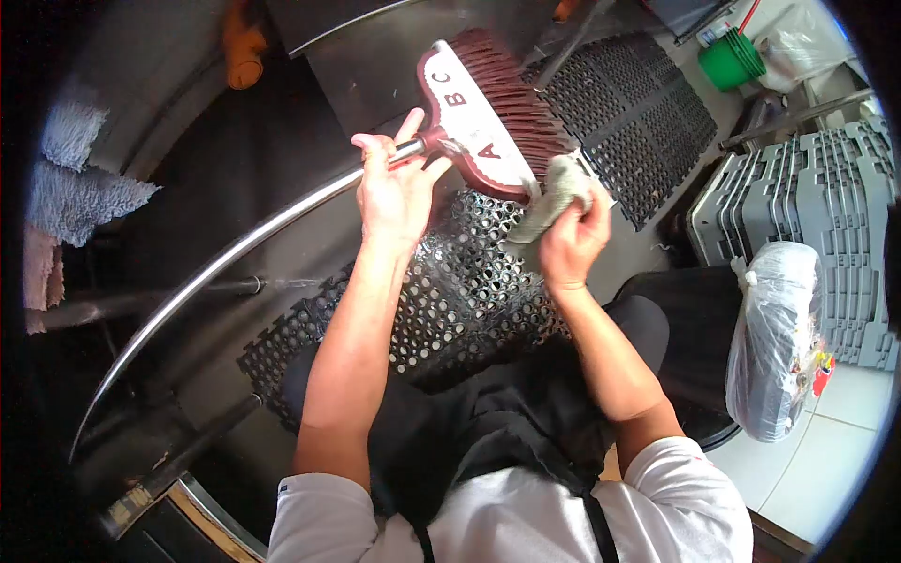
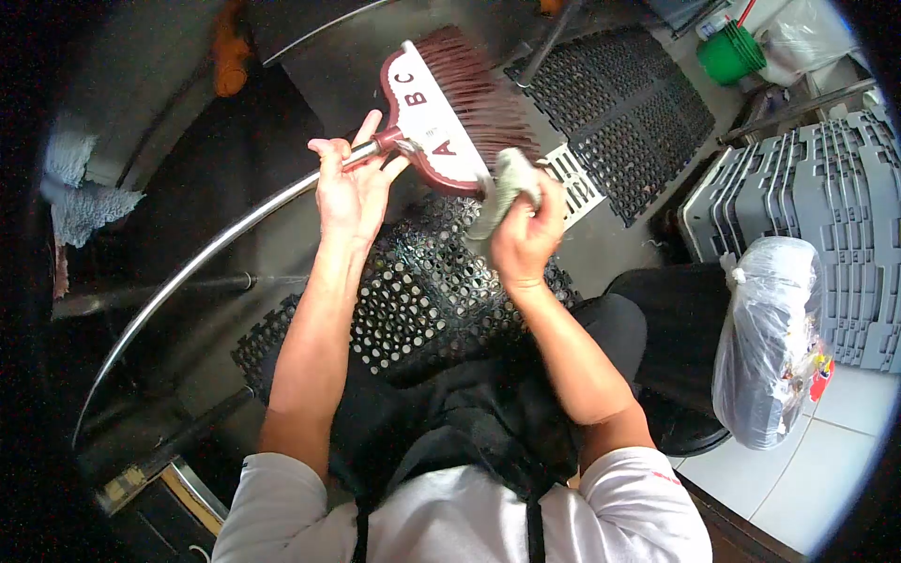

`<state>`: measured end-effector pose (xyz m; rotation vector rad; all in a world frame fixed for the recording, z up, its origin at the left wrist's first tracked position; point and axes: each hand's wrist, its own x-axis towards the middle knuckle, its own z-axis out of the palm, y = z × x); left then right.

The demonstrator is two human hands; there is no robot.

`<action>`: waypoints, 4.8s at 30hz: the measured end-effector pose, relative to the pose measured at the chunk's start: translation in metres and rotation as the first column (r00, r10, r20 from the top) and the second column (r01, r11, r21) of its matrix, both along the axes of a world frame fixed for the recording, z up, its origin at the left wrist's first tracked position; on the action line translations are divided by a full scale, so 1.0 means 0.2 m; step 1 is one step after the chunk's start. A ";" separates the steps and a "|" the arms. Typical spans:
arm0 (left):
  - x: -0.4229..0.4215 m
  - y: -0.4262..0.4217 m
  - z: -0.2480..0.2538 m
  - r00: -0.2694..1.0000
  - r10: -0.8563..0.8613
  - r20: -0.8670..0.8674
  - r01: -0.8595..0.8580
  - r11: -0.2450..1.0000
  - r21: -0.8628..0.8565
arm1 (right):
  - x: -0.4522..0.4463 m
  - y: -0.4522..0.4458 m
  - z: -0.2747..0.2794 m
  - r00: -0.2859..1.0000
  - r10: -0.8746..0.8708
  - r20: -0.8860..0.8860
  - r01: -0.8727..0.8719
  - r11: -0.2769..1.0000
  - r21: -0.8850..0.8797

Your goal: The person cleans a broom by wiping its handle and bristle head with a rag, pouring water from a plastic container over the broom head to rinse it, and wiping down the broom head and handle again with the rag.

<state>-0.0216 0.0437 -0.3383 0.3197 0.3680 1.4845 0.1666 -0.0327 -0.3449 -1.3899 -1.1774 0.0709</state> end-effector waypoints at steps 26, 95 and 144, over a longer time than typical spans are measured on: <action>0.01 -0.01 -0.04 1.000 0.006 -0.027 -0.009 0.995 -0.100 | 0.19 0.12 0.17 0.484 0.741 0.466 -0.378 0.657 -0.653; -0.01 -0.05 -0.09 0.995 0.095 0.015 -0.090 0.975 -0.204 | 0.14 0.19 0.09 0.729 0.499 0.468 -0.416 0.867 -0.275; 0.01 -0.24 -0.21 0.997 0.014 -0.072 -0.025 0.989 -0.144 | 0.08 0.10 -0.11 0.863 0.467 0.193 -0.287 0.767 -0.573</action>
